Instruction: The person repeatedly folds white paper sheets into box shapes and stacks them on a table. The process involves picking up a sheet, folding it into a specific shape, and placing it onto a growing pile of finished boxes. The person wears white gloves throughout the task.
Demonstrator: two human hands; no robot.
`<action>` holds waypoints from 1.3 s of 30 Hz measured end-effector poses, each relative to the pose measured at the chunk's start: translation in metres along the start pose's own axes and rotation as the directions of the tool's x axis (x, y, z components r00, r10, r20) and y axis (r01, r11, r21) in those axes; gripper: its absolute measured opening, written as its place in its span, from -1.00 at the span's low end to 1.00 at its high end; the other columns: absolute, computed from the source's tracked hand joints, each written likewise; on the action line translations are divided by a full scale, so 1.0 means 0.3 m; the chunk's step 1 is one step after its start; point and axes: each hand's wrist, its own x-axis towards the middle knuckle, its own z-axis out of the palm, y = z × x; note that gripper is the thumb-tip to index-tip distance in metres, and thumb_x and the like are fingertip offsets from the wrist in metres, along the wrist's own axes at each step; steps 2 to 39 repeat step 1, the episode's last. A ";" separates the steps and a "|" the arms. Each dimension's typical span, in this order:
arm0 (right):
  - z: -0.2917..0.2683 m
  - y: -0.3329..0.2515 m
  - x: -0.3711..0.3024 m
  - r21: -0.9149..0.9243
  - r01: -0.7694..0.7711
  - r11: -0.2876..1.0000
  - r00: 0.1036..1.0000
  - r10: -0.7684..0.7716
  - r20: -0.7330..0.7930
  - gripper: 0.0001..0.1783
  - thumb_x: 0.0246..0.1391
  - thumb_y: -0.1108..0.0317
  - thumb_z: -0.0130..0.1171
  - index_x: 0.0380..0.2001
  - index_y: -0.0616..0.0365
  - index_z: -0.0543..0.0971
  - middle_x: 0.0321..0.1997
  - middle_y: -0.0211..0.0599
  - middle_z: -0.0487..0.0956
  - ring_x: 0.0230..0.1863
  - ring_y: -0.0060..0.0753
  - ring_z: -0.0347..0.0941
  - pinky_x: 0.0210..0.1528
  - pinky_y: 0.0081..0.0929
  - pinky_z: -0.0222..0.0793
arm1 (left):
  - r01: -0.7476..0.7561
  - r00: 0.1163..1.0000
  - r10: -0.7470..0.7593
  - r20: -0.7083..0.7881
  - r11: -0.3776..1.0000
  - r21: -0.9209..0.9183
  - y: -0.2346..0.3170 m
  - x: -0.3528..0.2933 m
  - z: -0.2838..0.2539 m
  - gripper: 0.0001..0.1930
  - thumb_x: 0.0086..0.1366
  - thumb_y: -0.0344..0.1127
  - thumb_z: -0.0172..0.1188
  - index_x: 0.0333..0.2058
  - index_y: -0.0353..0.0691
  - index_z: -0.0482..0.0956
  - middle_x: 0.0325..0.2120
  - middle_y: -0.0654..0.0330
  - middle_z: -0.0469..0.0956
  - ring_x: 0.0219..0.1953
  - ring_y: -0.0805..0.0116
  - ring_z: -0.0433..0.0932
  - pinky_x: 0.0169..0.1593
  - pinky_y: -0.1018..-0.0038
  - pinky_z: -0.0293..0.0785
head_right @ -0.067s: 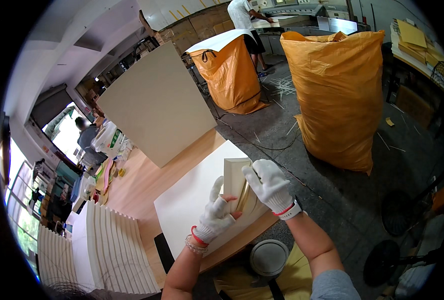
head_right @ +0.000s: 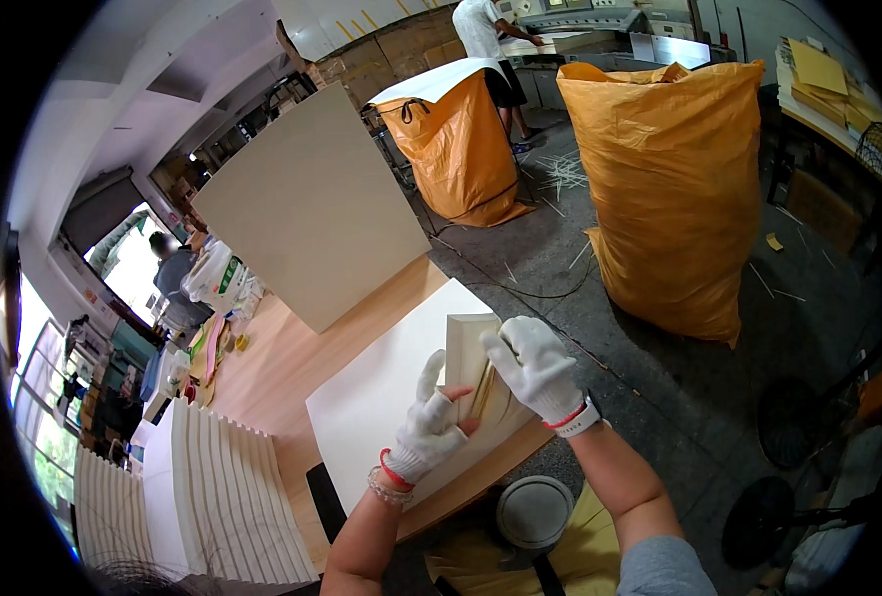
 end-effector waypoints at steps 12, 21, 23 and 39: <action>-0.001 0.000 0.001 0.000 0.001 1.000 1.000 -0.001 0.000 -0.71 0.30 0.29 0.22 -0.47 0.18 0.45 -0.49 -0.10 0.40 -0.40 0.03 0.42 -0.31 -0.09 0.34 | 0.000 1.000 0.000 -0.001 1.000 0.000 0.000 0.000 0.000 -0.45 0.05 -0.69 0.31 0.07 -0.22 0.59 0.46 -0.23 -0.01 -0.02 0.02 0.66 -0.03 0.34 0.68; -0.001 0.000 0.001 0.000 0.001 1.000 1.000 -0.001 0.000 -0.71 0.30 0.29 0.22 -0.47 0.18 0.45 -0.49 -0.10 0.40 -0.40 0.03 0.42 -0.31 -0.09 0.34 | 0.000 1.000 0.000 -0.001 1.000 0.000 0.000 0.000 0.000 -0.45 0.05 -0.69 0.31 0.07 -0.22 0.59 0.46 -0.23 -0.01 -0.02 0.02 0.66 -0.03 0.34 0.68; -0.001 0.000 0.001 0.000 0.001 1.000 1.000 -0.001 0.000 -0.71 0.30 0.29 0.22 -0.47 0.18 0.45 -0.49 -0.10 0.40 -0.40 0.03 0.42 -0.31 -0.09 0.34 | 0.000 1.000 0.000 -0.001 1.000 0.000 0.000 0.000 0.000 -0.45 0.05 -0.69 0.31 0.07 -0.22 0.59 0.46 -0.23 -0.01 -0.02 0.02 0.66 -0.03 0.34 0.68; -0.001 0.000 0.001 0.000 0.001 1.000 1.000 -0.001 0.000 -0.71 0.30 0.29 0.22 -0.47 0.18 0.45 -0.49 -0.10 0.40 -0.40 0.03 0.42 -0.31 -0.09 0.34 | 0.000 1.000 0.000 -0.001 1.000 0.000 0.000 0.000 0.000 -0.45 0.05 -0.69 0.31 0.07 -0.22 0.59 0.46 -0.23 -0.01 -0.02 0.02 0.66 -0.03 0.34 0.68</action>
